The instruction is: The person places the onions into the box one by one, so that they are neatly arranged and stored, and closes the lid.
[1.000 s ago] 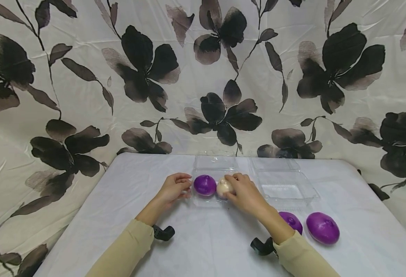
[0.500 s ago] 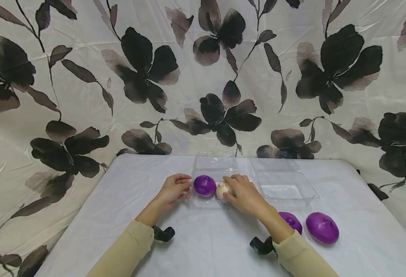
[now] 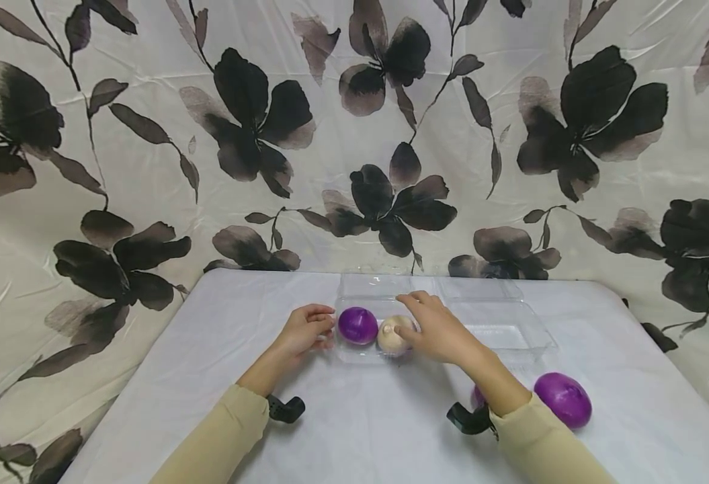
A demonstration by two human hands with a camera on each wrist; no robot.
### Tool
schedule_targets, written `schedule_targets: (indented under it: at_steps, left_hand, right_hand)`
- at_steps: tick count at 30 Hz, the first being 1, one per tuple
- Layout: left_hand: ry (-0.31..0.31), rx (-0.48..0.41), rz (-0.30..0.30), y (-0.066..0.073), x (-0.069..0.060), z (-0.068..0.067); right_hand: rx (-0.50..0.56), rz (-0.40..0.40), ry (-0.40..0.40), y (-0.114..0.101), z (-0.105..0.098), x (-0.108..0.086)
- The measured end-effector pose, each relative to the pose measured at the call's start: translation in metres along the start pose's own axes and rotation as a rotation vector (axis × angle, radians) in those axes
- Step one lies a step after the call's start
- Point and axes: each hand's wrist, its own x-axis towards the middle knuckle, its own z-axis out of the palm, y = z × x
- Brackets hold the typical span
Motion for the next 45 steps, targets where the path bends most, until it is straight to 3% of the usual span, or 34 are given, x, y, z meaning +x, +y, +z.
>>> schedule_targets:
  at_steps: [7, 11, 19, 23, 29, 37, 45]
  left_hand:
    - [-0.008, 0.003, 0.008, -0.001, -0.002, 0.0]
    - [-0.005, 0.004, 0.008, -0.001, -0.001, -0.001]
    - [-0.008, 0.005, 0.008, -0.001, 0.0, -0.001]
    - [-0.013, 0.004, 0.014, -0.001, -0.001, 0.0]
    - [-0.015, 0.007, 0.022, 0.0, 0.0, -0.001]
    - [-0.011, 0.001, 0.018, 0.002, 0.002, -0.001]
    - [-0.015, 0.002, 0.014, 0.0, 0.001, -0.001]
  right_hand:
    - [0.049, 0.023, -0.059, 0.01, -0.02, 0.015]
    - [0.145, 0.038, -0.081, 0.022, -0.029, 0.031]
    - [0.456, 0.283, -0.157, 0.049, -0.038, 0.061]
    - [0.587, 0.356, -0.19, 0.058, -0.033, 0.072]
    - [0.675, 0.423, -0.241, 0.067, -0.021, 0.088]
    - [0.769, 0.515, -0.198, 0.076, -0.005, 0.108]
    - [0.772, 0.488, -0.188, 0.087, 0.011, 0.115]
